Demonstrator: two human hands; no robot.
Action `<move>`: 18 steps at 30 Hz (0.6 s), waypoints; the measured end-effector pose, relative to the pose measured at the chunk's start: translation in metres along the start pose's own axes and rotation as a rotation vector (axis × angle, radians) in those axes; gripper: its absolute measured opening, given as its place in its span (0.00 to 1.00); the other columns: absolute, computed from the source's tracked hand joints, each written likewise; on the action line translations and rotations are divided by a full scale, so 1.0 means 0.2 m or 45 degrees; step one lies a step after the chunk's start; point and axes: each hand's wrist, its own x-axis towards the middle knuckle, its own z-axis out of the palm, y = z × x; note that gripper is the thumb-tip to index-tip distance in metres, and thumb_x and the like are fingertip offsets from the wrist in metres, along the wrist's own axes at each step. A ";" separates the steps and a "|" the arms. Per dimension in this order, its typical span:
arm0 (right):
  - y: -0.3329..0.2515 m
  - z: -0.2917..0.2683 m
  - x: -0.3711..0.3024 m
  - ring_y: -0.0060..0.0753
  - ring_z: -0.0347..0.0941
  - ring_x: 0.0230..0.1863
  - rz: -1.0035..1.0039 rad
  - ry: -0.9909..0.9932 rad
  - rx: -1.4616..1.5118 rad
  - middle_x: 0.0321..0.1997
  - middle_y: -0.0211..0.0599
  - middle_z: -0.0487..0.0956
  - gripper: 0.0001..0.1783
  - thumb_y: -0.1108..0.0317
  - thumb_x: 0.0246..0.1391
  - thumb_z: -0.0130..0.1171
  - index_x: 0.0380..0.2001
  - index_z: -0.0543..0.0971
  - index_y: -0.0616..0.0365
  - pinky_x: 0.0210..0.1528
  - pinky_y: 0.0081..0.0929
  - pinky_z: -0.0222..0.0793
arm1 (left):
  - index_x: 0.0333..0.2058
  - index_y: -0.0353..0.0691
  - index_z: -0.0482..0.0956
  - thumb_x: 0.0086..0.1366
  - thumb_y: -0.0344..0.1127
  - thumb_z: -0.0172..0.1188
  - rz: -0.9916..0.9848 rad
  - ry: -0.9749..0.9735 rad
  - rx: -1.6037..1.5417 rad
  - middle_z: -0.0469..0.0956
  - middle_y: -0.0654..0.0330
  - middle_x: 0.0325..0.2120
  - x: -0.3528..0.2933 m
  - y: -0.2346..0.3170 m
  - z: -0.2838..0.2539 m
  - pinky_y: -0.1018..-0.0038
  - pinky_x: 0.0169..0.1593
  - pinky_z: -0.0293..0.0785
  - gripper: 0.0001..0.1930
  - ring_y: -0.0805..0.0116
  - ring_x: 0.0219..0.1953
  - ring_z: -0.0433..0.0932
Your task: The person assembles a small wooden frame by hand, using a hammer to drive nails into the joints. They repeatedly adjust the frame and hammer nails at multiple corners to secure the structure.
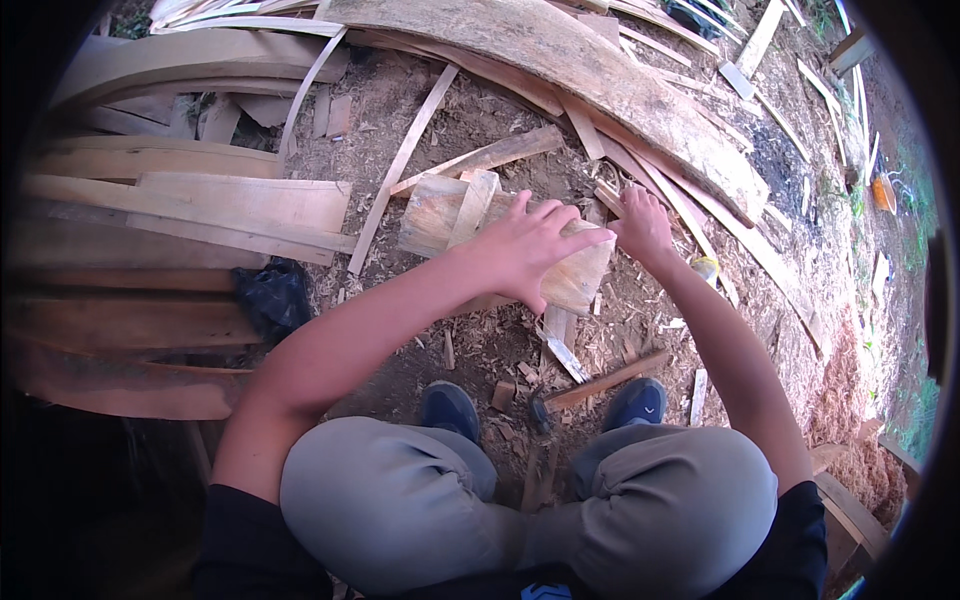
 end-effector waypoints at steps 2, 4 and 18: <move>0.01 0.01 0.00 0.52 0.75 0.56 -0.046 -0.030 -0.109 0.52 0.52 0.76 0.24 0.63 0.51 0.61 0.49 0.72 0.63 0.59 0.44 0.71 | 0.75 0.65 0.50 0.37 0.50 0.84 -0.019 -0.012 0.015 0.62 0.48 0.67 -0.01 0.01 -0.01 0.42 0.73 0.49 0.67 0.48 0.71 0.60; 0.03 0.03 0.03 0.52 0.76 0.55 -0.104 0.000 -0.215 0.49 0.50 0.78 0.23 0.64 0.52 0.60 0.49 0.72 0.63 0.58 0.46 0.72 | 0.75 0.65 0.50 0.37 0.49 0.84 -0.014 -0.020 0.020 0.62 0.49 0.67 0.00 0.00 -0.03 0.42 0.73 0.50 0.67 0.48 0.71 0.60; -0.05 0.09 -0.33 0.48 0.83 0.41 0.158 0.153 0.539 0.41 0.51 0.84 0.19 0.67 0.56 0.62 0.50 0.82 0.62 0.46 0.44 0.80 | 0.74 0.62 0.52 0.35 0.38 0.80 0.021 0.227 -0.089 0.67 0.56 0.63 0.03 -0.07 0.02 0.52 0.74 0.61 0.65 0.51 0.67 0.67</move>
